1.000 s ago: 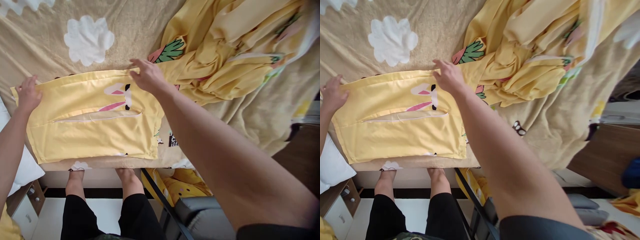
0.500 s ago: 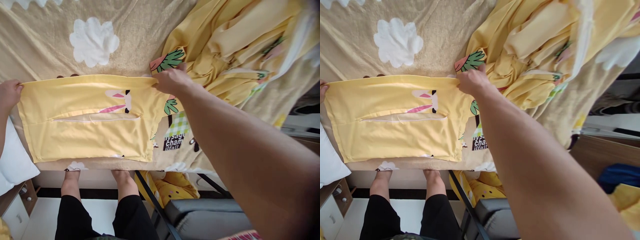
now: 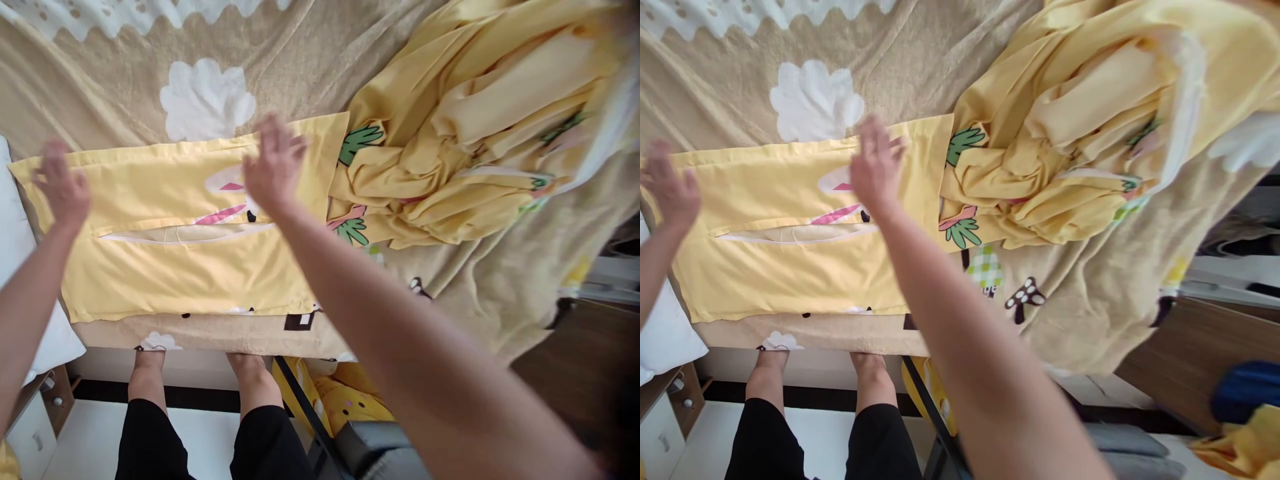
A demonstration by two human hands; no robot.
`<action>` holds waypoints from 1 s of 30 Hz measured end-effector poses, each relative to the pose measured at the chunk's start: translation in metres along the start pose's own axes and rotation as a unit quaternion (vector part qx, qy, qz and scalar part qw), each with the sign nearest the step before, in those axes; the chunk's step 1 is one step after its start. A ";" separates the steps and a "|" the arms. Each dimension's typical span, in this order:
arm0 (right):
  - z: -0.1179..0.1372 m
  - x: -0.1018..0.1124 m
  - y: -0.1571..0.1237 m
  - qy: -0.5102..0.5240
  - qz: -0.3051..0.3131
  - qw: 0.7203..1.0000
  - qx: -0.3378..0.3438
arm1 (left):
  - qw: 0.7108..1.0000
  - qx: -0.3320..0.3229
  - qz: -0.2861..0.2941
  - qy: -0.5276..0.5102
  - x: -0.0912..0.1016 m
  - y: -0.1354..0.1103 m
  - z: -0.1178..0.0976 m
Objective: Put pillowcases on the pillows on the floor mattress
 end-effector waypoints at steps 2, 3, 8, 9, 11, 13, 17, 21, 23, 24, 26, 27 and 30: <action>0.047 -0.054 -0.020 0.041 0.098 0.990 0.092 | 0.991 -0.083 0.050 -0.092 -0.024 -0.019 -0.060; 0.065 -0.077 -0.028 0.052 0.124 0.985 0.110 | 0.986 -0.091 0.060 -0.126 -0.036 -0.026 -0.083; 0.046 -0.110 -0.034 0.085 0.220 0.959 0.156 | 0.978 -0.098 0.095 -0.158 -0.079 -0.036 -0.090; 0.021 -0.100 -0.031 0.082 0.222 0.959 0.158 | 0.981 -0.093 0.093 -0.142 -0.083 -0.033 -0.070; -0.042 -0.069 -0.023 0.039 0.117 0.990 0.066 | 0.995 -0.018 0.060 -0.080 -0.087 -0.027 -0.018; -0.098 -0.039 -0.021 -0.005 0.007 0.999 -0.038 | 0.998 0.054 0.021 -0.019 -0.089 -0.022 0.026; -0.144 -0.025 -0.025 -0.047 -0.078 0.991 -0.098 | 0.996 0.089 -0.016 0.008 -0.096 -0.017 0.052; -0.142 -0.035 -0.026 -0.050 -0.068 0.992 -0.095 | 0.996 0.088 -0.017 0.008 -0.102 -0.019 0.047; -0.143 -0.037 -0.025 -0.042 -0.056 0.992 -0.107 | 0.996 0.090 -0.007 0.015 -0.106 -0.020 0.050; -0.145 -0.038 -0.024 -0.038 -0.055 0.992 -0.111 | 0.995 0.092 -0.001 0.021 -0.107 -0.020 0.051; -0.148 -0.038 -0.023 -0.034 -0.059 0.992 -0.110 | 0.995 0.096 0.007 0.030 -0.109 -0.020 0.055; -0.150 -0.039 -0.023 -0.035 -0.062 0.992 -0.106 | 0.995 0.096 0.007 0.033 -0.110 -0.019 0.055; -0.155 -0.041 -0.024 -0.048 -0.058 0.991 -0.109 | 0.994 0.096 0.016 0.039 -0.108 -0.016 0.055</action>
Point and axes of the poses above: each hand's wrist, its own y-axis towards the middle knuckle, its own x-axis out of the back of the hand, z = x × y, the point moved 3 cm from there along y, towards the middle knuckle, and after that the axes turned 15 degrees about y, right-handed, at the moved point
